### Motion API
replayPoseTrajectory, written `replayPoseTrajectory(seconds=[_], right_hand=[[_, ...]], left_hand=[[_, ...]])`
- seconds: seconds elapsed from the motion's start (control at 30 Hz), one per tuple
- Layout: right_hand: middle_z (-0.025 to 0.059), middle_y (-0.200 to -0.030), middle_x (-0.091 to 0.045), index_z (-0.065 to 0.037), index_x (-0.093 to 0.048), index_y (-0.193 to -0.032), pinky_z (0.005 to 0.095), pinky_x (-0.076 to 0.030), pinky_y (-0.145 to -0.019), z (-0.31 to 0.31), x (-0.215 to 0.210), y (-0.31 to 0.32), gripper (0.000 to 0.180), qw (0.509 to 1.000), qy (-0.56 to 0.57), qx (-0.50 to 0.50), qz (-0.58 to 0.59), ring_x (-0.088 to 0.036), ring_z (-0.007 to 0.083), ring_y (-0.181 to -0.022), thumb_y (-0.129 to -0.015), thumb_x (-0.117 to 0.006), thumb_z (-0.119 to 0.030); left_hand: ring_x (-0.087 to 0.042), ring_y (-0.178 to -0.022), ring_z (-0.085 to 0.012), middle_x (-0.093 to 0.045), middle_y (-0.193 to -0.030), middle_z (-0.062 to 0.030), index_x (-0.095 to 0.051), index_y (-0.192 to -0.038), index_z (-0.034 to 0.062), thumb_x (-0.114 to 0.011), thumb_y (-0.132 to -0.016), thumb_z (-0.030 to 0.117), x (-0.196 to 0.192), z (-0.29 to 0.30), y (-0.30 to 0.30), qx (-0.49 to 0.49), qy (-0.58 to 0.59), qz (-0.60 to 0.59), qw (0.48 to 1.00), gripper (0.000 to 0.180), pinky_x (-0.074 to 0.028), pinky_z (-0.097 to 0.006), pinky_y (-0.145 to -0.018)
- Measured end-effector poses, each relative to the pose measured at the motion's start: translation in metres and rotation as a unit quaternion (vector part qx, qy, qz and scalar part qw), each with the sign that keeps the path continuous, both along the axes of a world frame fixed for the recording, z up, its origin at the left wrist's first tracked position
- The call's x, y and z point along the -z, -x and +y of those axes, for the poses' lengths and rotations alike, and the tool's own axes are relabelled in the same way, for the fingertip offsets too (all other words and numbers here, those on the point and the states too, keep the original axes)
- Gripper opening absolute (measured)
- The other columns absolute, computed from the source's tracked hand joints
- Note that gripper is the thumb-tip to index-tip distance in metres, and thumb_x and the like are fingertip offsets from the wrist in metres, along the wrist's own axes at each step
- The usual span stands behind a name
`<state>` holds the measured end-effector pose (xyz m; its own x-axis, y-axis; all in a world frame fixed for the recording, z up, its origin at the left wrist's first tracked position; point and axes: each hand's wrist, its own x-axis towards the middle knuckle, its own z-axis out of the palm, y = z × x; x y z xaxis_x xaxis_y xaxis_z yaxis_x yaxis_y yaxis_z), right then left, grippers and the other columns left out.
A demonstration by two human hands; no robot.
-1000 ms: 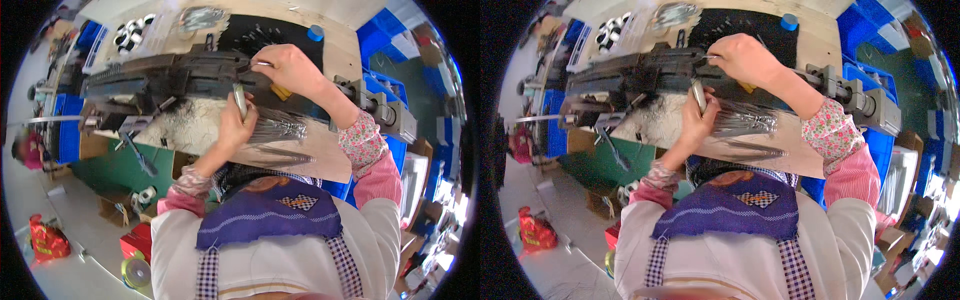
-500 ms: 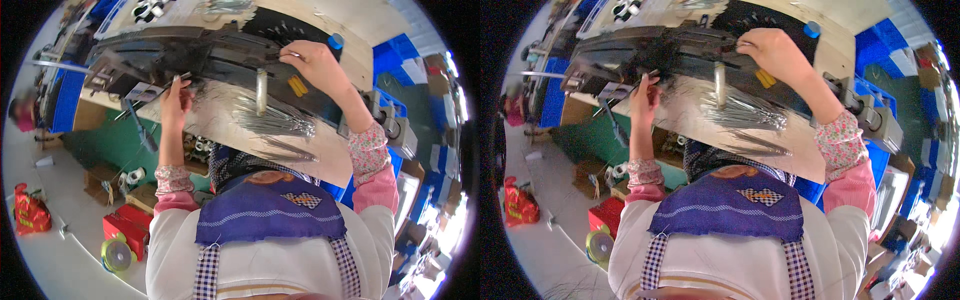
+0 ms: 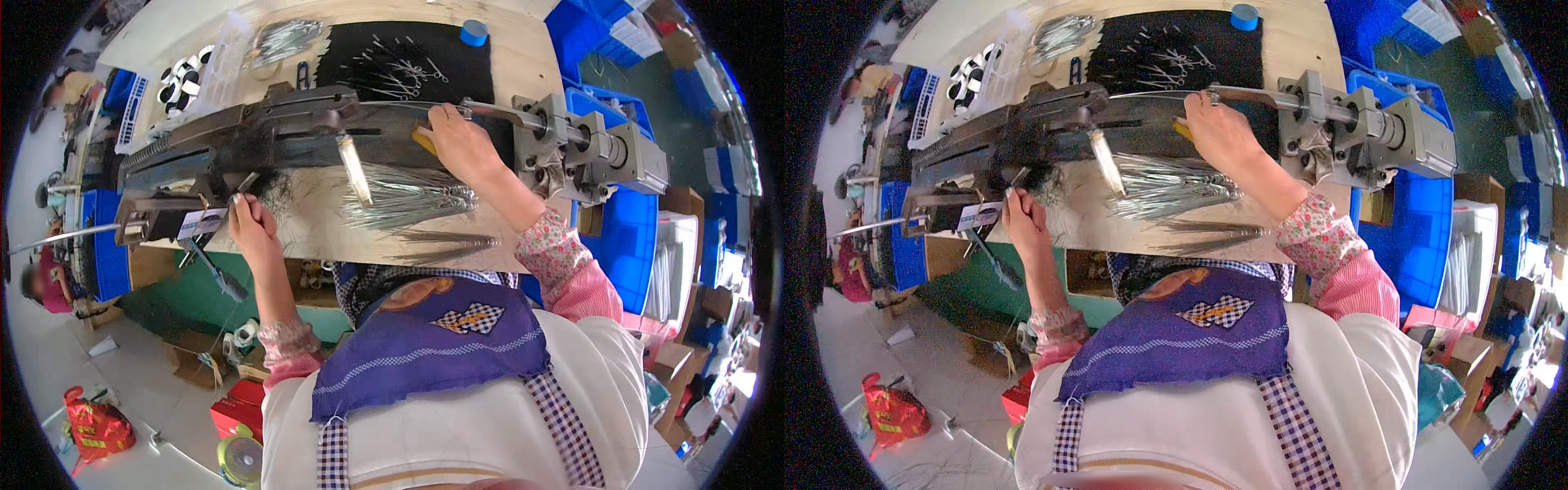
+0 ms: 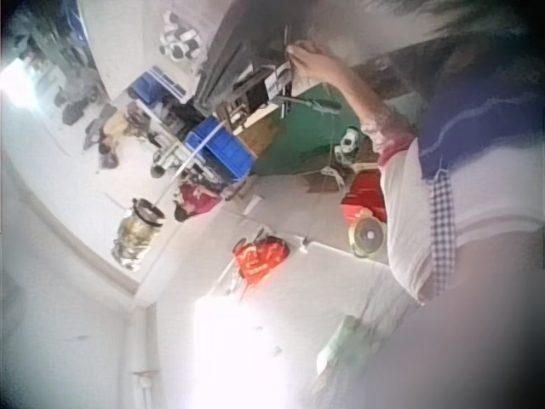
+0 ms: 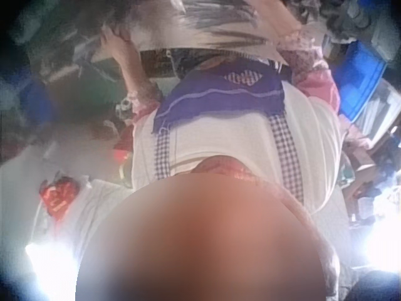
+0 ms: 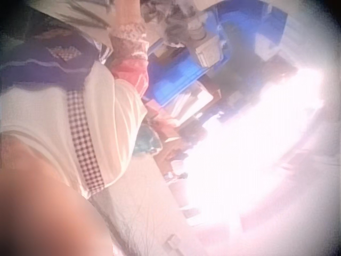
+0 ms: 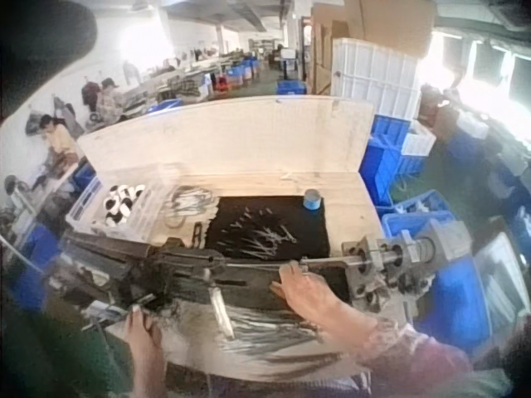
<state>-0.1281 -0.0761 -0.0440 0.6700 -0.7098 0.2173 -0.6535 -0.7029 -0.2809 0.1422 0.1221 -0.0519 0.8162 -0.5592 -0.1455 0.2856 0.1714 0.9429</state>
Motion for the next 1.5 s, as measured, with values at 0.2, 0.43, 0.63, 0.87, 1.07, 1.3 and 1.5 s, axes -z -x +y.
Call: replayPoseTrajectory(seconds=[0.2,0.43,0.63,0.87,1.07,1.3,1.5], right_hand=[[0.0122,-0.086,-0.057,-0.001,-0.052,-0.089,0.0365,-0.055,-0.059,0.031,-0.03,0.036,0.012,0.993,0.039,-0.11,0.015,-0.065,0.0272,-0.073,-0.08,-0.056,-0.009],[0.0126,-0.073,-0.06,-0.006,-0.053,-0.089,0.039,-0.052,-0.059,0.055,-0.084,0.083,0.011,0.977,-0.071,-0.167,0.108,-0.064,0.0285,-0.072,-0.081,-0.057,-0.012],[0.0159,-0.093,-0.063,-0.005,-0.061,-0.101,0.0392,-0.05,-0.071,-0.009,-0.133,0.035,0.017,0.988,0.028,-0.096,-0.117,-0.061,0.0352,-0.086,-0.088,-0.05,-0.007],[0.0172,-0.092,-0.066,-0.001,-0.062,-0.111,0.0371,-0.051,-0.072,-0.054,-0.096,-0.029,0.028,0.961,-0.132,-0.242,-0.022,-0.065,0.0287,-0.082,-0.084,-0.057,-0.009],[0.0084,-0.084,-0.066,0.006,-0.06,-0.112,0.0252,-0.053,-0.063,-0.058,-0.12,-0.026,0.027,0.887,-0.433,-0.136,-0.089,-0.061,0.0116,-0.069,-0.091,-0.056,-0.011],[0.0107,-0.097,-0.062,-0.007,-0.06,-0.119,0.0301,-0.05,-0.069,-0.056,-0.127,-0.028,0.03,0.958,-0.209,-0.197,0.006,-0.059,0.0186,-0.079,-0.094,-0.054,-0.021],[0.0144,-0.096,-0.055,-0.005,-0.063,-0.107,0.0405,-0.047,-0.082,-0.032,-0.12,-0.011,0.031,0.984,0.082,-0.154,-0.046,-0.055,0.0329,-0.09,-0.077,-0.058,-0.008]], left_hand=[[-0.026,-0.041,-0.0036,-0.033,-0.056,0.0058,-0.053,-0.084,0.0053,-0.047,-0.099,0.023,-0.099,-0.092,0.134,0.451,0.049,0.032,0.89,0.023,-0.019,-0.021,-0.037],[-0.03,-0.041,-0.0043,-0.034,-0.058,0.0067,-0.053,-0.086,0.0075,-0.05,-0.097,0.028,-0.06,-0.13,0.135,0.425,0.004,0.188,0.886,0.024,-0.02,-0.021,-0.038],[-0.032,-0.044,-0.0065,-0.038,-0.06,0.0035,-0.051,-0.085,0.0074,-0.044,-0.1,0.024,-0.051,-0.119,0.143,0.264,0.046,0.11,0.957,0.023,-0.023,-0.024,-0.041],[-0.032,-0.046,-0.0084,-0.04,-0.057,0.002,-0.054,-0.088,0.0066,-0.045,-0.1,0.023,-0.055,-0.12,0.15,0.266,0.042,0.145,0.952,0.022,-0.026,-0.024,-0.043],[-0.051,-0.053,-0.0135,-0.057,-0.069,-0.0046,-0.056,-0.096,0.003,-0.041,-0.1,0.039,-0.05,-0.116,0.148,0.289,0.026,0.11,0.951,0.039,-0.042,-0.028,-0.05],[-0.035,-0.133,-0.0313,-0.039,-0.138,-0.0226,-0.028,-0.136,-0.0072,-0.023,-0.093,0.065,-0.064,-0.124,0.146,0.361,0.189,0.289,0.866,0.084,-0.029,-0.04,-0.112],[-0.045,-0.123,-0.0287,-0.047,-0.124,-0.019,-0.036,-0.125,-0.0098,-0.032,-0.094,0.062,-0.076,-0.115,0.138,0.299,0.231,0.446,0.811,0.079,-0.035,-0.039,-0.108]])
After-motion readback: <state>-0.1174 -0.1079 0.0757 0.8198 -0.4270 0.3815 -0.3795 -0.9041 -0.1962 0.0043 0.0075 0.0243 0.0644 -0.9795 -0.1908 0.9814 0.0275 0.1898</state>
